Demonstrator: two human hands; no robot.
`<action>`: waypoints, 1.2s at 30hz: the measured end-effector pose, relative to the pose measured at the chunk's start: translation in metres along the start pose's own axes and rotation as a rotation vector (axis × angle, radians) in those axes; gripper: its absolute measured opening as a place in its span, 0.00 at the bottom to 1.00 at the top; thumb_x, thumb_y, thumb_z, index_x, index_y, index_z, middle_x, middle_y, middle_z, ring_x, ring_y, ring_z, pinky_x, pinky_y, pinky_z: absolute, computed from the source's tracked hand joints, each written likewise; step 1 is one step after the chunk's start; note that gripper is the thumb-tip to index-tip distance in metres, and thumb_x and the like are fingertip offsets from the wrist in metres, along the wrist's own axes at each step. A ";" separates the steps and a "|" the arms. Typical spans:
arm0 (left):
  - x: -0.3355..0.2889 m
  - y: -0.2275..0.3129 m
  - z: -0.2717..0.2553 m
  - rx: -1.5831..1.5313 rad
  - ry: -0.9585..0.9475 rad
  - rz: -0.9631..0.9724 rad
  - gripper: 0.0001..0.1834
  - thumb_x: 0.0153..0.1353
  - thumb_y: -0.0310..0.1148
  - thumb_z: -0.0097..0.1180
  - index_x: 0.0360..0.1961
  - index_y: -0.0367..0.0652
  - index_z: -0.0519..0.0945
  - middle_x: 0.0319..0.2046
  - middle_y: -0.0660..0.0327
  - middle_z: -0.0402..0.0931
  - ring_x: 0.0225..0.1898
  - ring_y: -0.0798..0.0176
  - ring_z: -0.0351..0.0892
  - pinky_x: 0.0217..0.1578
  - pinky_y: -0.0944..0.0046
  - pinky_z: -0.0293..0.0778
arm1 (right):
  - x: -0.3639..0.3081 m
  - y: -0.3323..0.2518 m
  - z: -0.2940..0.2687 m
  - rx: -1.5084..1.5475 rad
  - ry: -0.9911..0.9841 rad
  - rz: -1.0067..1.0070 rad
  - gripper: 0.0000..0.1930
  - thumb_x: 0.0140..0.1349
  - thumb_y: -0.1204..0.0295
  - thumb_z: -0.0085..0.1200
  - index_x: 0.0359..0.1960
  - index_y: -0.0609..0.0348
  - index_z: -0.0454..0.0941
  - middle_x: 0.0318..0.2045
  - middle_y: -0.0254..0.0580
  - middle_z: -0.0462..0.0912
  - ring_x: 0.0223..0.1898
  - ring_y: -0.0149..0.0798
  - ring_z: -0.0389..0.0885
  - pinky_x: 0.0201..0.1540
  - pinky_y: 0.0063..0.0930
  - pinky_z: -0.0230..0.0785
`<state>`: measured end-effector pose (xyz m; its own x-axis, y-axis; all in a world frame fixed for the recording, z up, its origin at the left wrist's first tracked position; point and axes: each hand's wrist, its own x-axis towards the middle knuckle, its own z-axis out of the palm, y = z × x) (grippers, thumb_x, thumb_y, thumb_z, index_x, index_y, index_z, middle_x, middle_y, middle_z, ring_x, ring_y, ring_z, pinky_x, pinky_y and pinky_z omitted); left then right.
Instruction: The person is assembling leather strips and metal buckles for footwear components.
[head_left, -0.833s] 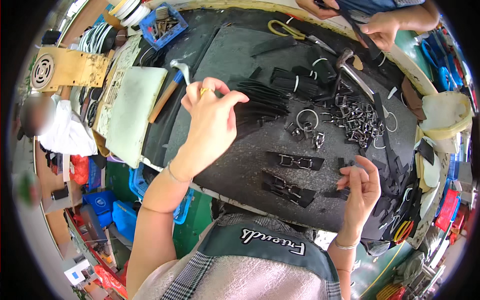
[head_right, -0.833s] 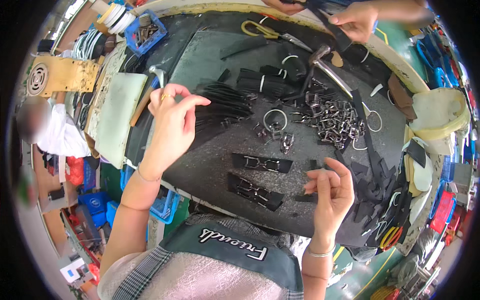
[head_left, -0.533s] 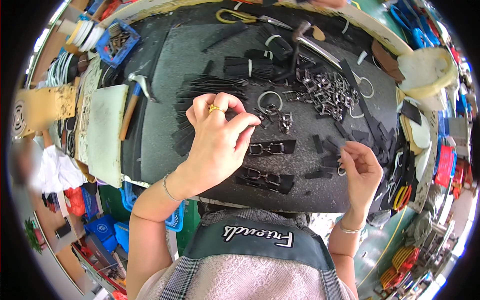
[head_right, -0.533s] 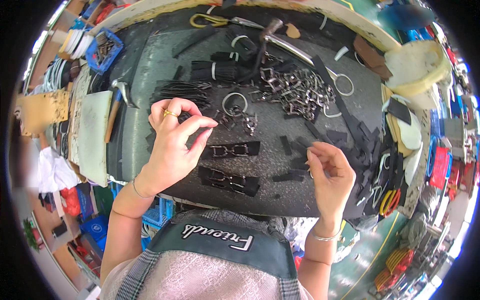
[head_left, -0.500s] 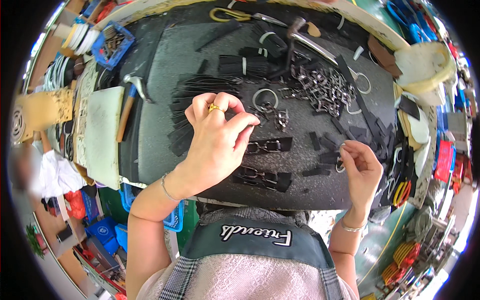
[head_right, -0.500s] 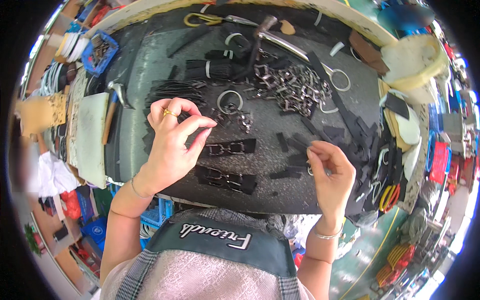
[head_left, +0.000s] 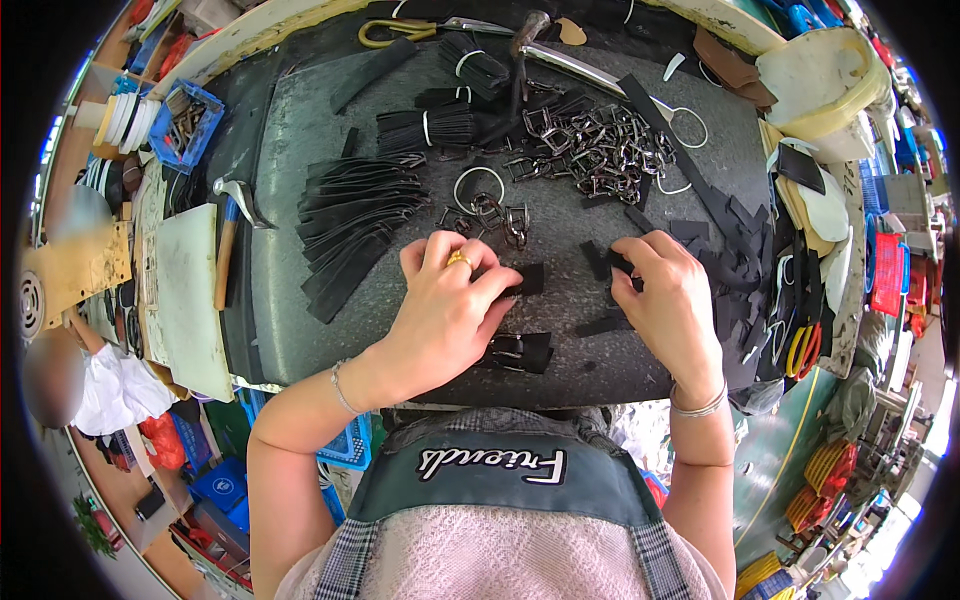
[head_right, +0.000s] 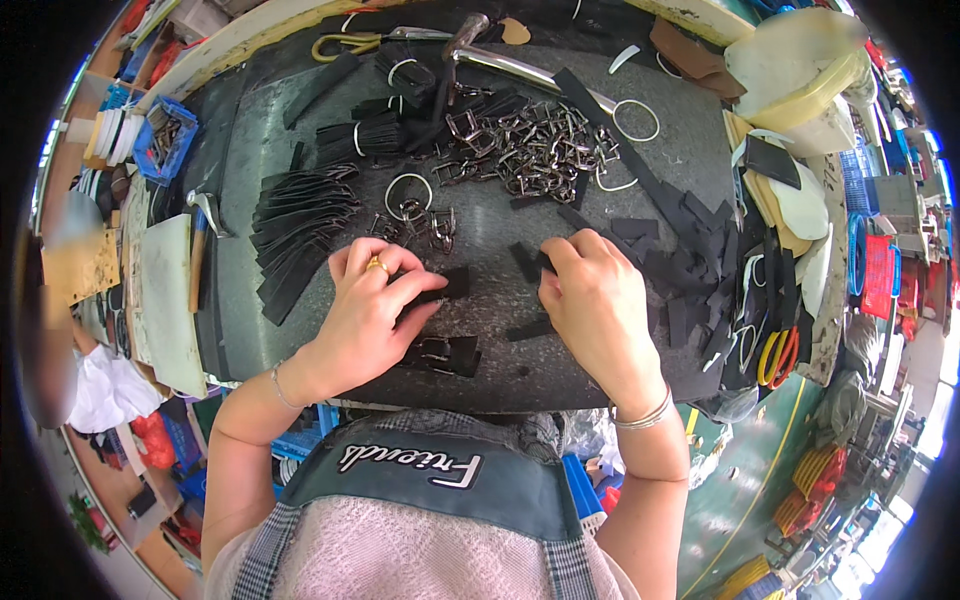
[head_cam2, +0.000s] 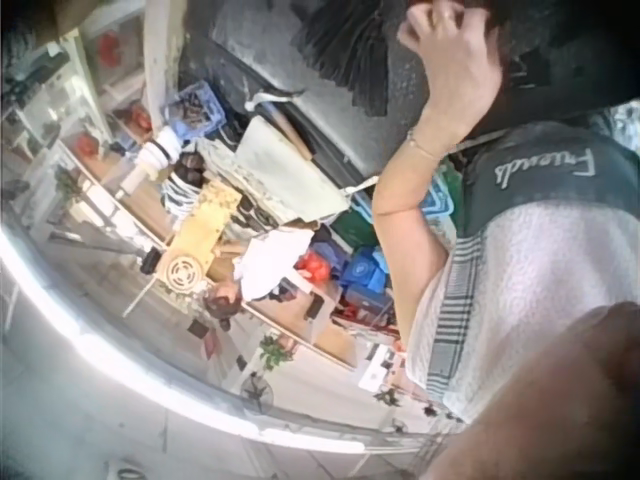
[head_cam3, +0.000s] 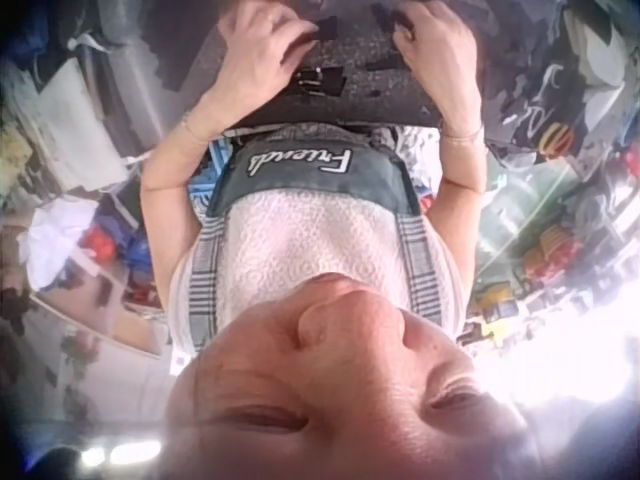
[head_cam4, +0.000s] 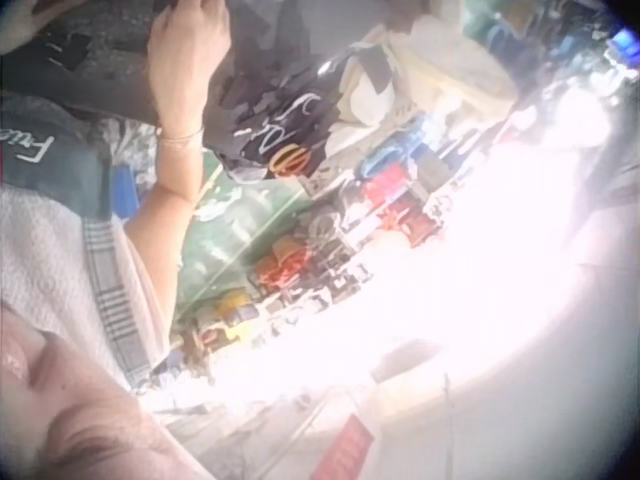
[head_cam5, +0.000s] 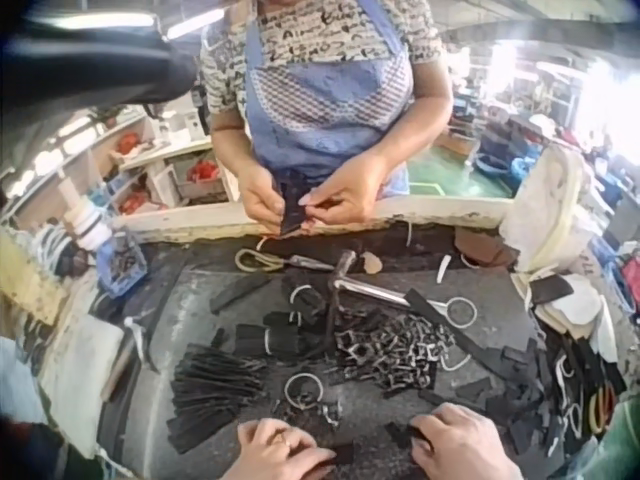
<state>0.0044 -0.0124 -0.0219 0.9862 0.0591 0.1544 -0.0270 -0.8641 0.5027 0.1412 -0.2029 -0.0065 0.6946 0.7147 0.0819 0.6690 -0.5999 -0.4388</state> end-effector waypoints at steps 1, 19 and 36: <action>-0.002 0.000 -0.001 -0.011 -0.018 0.012 0.12 0.45 0.29 0.66 0.34 0.48 0.81 0.35 0.66 0.71 0.44 0.58 0.64 0.48 0.53 0.56 | 0.000 0.004 0.002 -0.010 0.022 -0.020 0.06 0.46 0.78 0.57 0.29 0.61 0.78 0.25 0.43 0.75 0.29 0.45 0.77 0.33 0.36 0.71; 0.116 -0.001 0.046 0.255 0.224 0.256 0.10 0.45 0.31 0.65 0.29 0.45 0.77 0.32 0.65 0.72 0.42 0.60 0.67 0.45 0.56 0.58 | -0.017 0.015 0.012 0.065 0.251 -0.056 0.05 0.48 0.82 0.57 0.27 0.61 0.77 0.29 0.39 0.81 0.33 0.43 0.79 0.35 0.32 0.72; 0.040 0.008 -0.024 -1.132 -0.102 -0.461 0.12 0.57 0.16 0.50 0.42 0.33 0.77 0.33 0.60 0.79 0.32 0.72 0.79 0.36 0.72 0.76 | -0.004 -0.035 -0.002 0.987 0.080 0.003 0.09 0.46 0.88 0.58 0.30 0.66 0.77 0.53 0.55 0.74 0.50 0.43 0.77 0.49 0.31 0.71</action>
<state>0.0399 -0.0052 0.0084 0.9480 0.1608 -0.2748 0.2513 0.1520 0.9559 0.1152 -0.1852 0.0103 0.7358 0.6657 0.1241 0.1720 -0.0065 -0.9851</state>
